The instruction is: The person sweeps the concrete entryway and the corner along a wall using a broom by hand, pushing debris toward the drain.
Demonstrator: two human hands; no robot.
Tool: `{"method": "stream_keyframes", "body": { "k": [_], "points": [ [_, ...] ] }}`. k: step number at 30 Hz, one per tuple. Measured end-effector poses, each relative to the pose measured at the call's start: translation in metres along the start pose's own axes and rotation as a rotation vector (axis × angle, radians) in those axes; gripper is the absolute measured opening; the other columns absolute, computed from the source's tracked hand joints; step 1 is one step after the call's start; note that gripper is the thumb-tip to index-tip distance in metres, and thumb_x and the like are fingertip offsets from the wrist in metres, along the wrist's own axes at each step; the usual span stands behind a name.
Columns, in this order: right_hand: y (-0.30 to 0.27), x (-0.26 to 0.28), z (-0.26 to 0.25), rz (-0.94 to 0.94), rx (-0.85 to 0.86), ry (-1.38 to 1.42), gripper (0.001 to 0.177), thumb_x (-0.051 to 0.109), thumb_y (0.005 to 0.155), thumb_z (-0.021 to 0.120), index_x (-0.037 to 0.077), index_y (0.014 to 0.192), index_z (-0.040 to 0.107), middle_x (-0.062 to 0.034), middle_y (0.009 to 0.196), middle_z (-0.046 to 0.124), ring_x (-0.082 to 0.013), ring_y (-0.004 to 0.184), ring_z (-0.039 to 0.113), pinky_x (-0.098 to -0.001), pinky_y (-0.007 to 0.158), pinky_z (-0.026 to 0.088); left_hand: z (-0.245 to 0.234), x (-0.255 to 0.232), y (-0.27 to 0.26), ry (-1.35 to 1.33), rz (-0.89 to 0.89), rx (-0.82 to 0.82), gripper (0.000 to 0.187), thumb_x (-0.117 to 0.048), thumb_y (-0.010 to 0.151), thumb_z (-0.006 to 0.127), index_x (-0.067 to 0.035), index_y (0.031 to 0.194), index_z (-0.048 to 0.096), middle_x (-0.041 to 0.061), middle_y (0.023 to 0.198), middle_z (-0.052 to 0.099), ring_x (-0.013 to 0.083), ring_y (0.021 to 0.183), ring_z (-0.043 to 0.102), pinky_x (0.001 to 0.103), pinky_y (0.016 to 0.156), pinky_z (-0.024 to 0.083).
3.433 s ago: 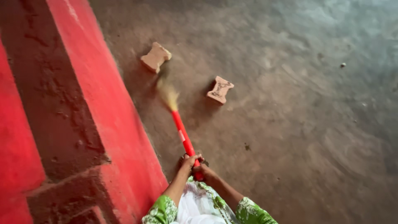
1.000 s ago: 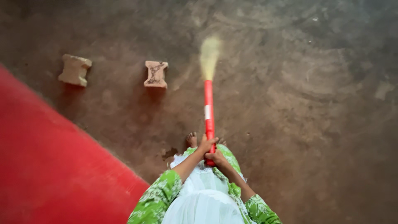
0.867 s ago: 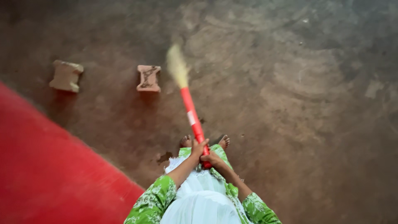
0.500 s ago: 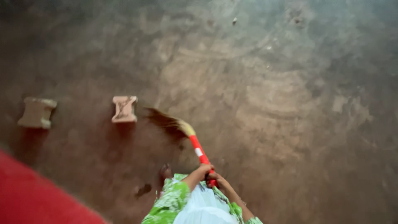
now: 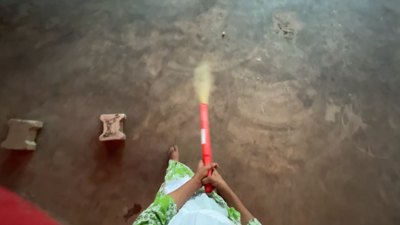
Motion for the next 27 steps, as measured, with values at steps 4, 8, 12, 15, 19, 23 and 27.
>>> {"method": "stream_keyframes", "body": {
  "k": [4, 8, 12, 15, 19, 23, 27],
  "points": [
    [0.049, 0.031, 0.003, 0.049, 0.157, -0.078, 0.053, -0.002, 0.068, 0.071, -0.001, 0.118, 0.054, -0.0062, 0.094, 0.059, -0.0147, 0.078, 0.062, -0.0266, 0.062, 0.051, -0.012, -0.033, 0.033, -0.024, 0.061, -0.146, 0.047, -0.005, 0.085, 0.078, -0.001, 0.117, 0.044, 0.014, 0.092, 0.073, 0.0217, 0.077, 0.074, 0.036, 0.068, 0.062],
    [0.104, 0.06, 0.0, 0.324, 0.164, -0.113, 0.036, 0.004, 0.067, 0.069, 0.005, 0.102, 0.058, -0.0063, 0.078, 0.061, -0.0176, 0.061, 0.059, -0.0299, 0.05, 0.046, -0.025, -0.067, 0.075, 0.099, -0.045, -0.403, 0.035, -0.006, 0.078, 0.078, 0.001, 0.104, 0.054, 0.018, 0.083, 0.07, 0.0278, 0.068, 0.069, 0.041, 0.059, 0.059],
    [0.128, 0.09, 0.015, 0.544, 0.285, 0.261, 0.016, 0.007, 0.074, 0.066, -0.002, 0.086, 0.063, -0.0112, 0.072, 0.067, -0.0213, 0.061, 0.065, -0.0327, 0.056, 0.054, -0.021, -0.082, 0.11, 0.12, -0.554, -0.423, 0.026, -0.012, 0.08, 0.074, -0.003, 0.099, 0.057, 0.016, 0.081, 0.063, 0.0298, 0.068, 0.065, 0.046, 0.06, 0.059],
    [0.146, 0.104, 0.023, 0.441, -0.048, 0.471, 0.014, 0.009, 0.076, 0.069, 0.001, 0.087, 0.067, -0.0115, 0.068, 0.065, -0.0226, 0.058, 0.063, -0.034, 0.054, 0.053, -0.014, -0.107, 0.145, 0.36, -0.655, -0.175, 0.027, -0.014, 0.082, 0.072, 0.0, 0.104, 0.065, 0.013, 0.08, 0.07, 0.027, 0.069, 0.07, 0.043, 0.06, 0.059],
    [0.185, 0.129, 0.026, 0.4, -0.201, 0.497, 0.017, 0.009, 0.075, 0.07, 0.0, 0.087, 0.063, -0.0112, 0.067, 0.064, -0.022, 0.054, 0.061, -0.0347, 0.05, 0.052, 0.008, -0.141, 0.188, 0.344, -0.686, -0.005, 0.03, -0.011, 0.083, 0.072, 0.0, 0.107, 0.057, 0.015, 0.08, 0.066, 0.0287, 0.07, 0.068, 0.045, 0.061, 0.061],
    [0.236, 0.166, 0.03, 0.215, -0.234, 0.265, 0.032, -0.002, 0.067, 0.065, 0.004, 0.098, 0.062, -0.0085, 0.073, 0.063, -0.0202, 0.058, 0.063, -0.0335, 0.051, 0.051, 0.014, -0.201, 0.222, 0.277, -0.385, -0.057, 0.039, -0.004, 0.078, 0.074, -0.004, 0.11, 0.051, 0.016, 0.081, 0.068, 0.0294, 0.069, 0.07, 0.046, 0.061, 0.06],
    [0.275, 0.194, 0.059, 0.131, -0.068, -0.039, 0.031, 0.001, 0.068, 0.068, -0.001, 0.098, 0.06, -0.0085, 0.076, 0.062, -0.0199, 0.058, 0.061, -0.0331, 0.048, 0.047, -0.003, -0.251, 0.236, -0.009, -0.173, -0.024, 0.041, -0.004, 0.076, 0.076, 0.001, 0.108, 0.051, 0.018, 0.078, 0.068, 0.0306, 0.066, 0.071, 0.045, 0.06, 0.062]
  ]
}}
Point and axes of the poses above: each hand's wrist, its own y-axis towards the middle knuckle, its own z-axis out of the palm, x = y × z, the point moved 6 cm from there along y, towards the middle knuckle
